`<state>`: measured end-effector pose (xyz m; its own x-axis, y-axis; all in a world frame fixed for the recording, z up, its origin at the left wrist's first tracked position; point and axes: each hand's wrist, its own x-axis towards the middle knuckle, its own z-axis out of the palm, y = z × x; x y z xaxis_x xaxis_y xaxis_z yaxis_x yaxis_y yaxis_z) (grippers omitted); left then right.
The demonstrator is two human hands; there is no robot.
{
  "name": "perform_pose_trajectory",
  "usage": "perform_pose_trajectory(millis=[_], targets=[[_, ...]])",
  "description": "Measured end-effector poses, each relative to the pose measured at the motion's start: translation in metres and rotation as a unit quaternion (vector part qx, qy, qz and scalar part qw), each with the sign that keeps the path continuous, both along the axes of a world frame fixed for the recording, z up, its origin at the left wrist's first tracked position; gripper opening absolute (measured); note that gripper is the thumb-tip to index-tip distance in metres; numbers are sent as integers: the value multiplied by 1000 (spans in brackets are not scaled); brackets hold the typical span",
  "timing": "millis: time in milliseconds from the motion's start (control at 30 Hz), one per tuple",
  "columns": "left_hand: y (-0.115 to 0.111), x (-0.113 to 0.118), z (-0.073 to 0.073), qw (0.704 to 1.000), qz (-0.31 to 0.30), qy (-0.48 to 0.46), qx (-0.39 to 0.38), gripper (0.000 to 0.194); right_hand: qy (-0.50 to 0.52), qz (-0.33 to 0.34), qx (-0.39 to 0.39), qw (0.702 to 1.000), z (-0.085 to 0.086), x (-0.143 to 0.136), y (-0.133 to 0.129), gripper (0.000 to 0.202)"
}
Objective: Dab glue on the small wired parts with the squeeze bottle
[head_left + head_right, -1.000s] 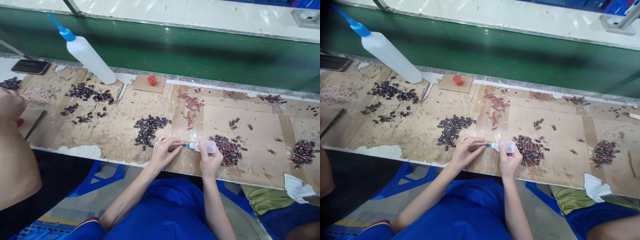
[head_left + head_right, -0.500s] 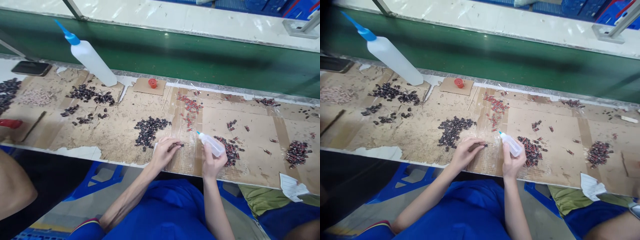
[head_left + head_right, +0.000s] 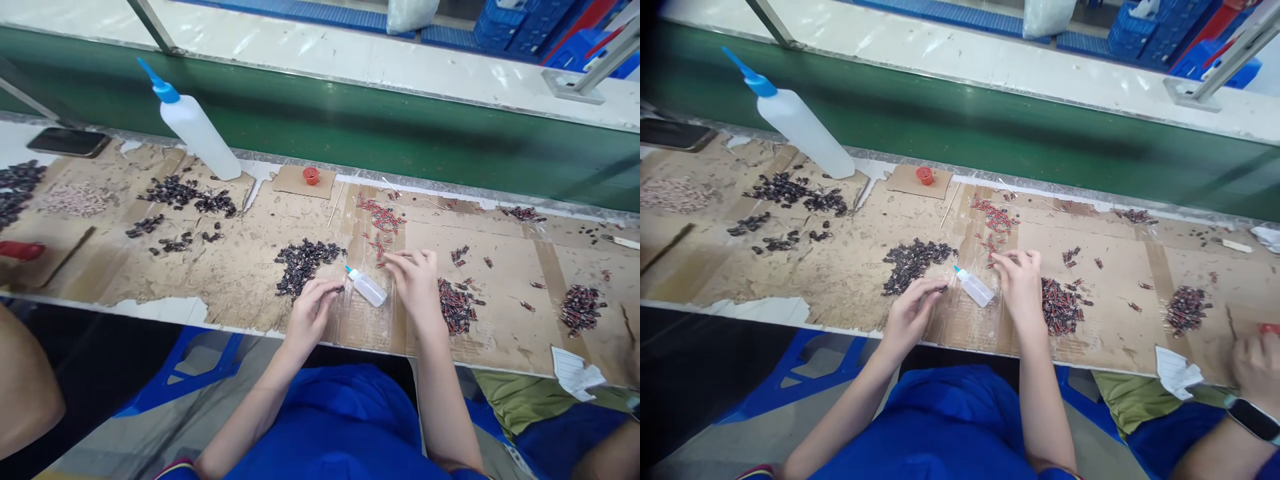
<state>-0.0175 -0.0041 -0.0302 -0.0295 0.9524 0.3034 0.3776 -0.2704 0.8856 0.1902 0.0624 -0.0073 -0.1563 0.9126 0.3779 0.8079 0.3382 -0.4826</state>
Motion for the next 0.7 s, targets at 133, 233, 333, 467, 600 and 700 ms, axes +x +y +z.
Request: perform_pose_trajectory(millis=[133,233,333,467,600,700], targets=[[-9,13,4,999,-2,-49,-22,19,-88,76,-53,992,-5,-3,14,14],[-16,24,6,995,-6,-95,-42,18,-159,73,-84,981,-3,-8,16,17],[-21,31,7,988,-14,-140,-70,20,-217,52,-89,971,1,-9,12,13],[-22,36,5,982,-19,-162,-92,22,-217,29,-86,972,0,-2,6,12],[-22,37,5,981,-28,-169,-96,22,-222,14,-92,971,-7,5,5,13],[-24,38,5,978,-31,-180,-100,21,-226,10,-84,970,-11,7,5,16]])
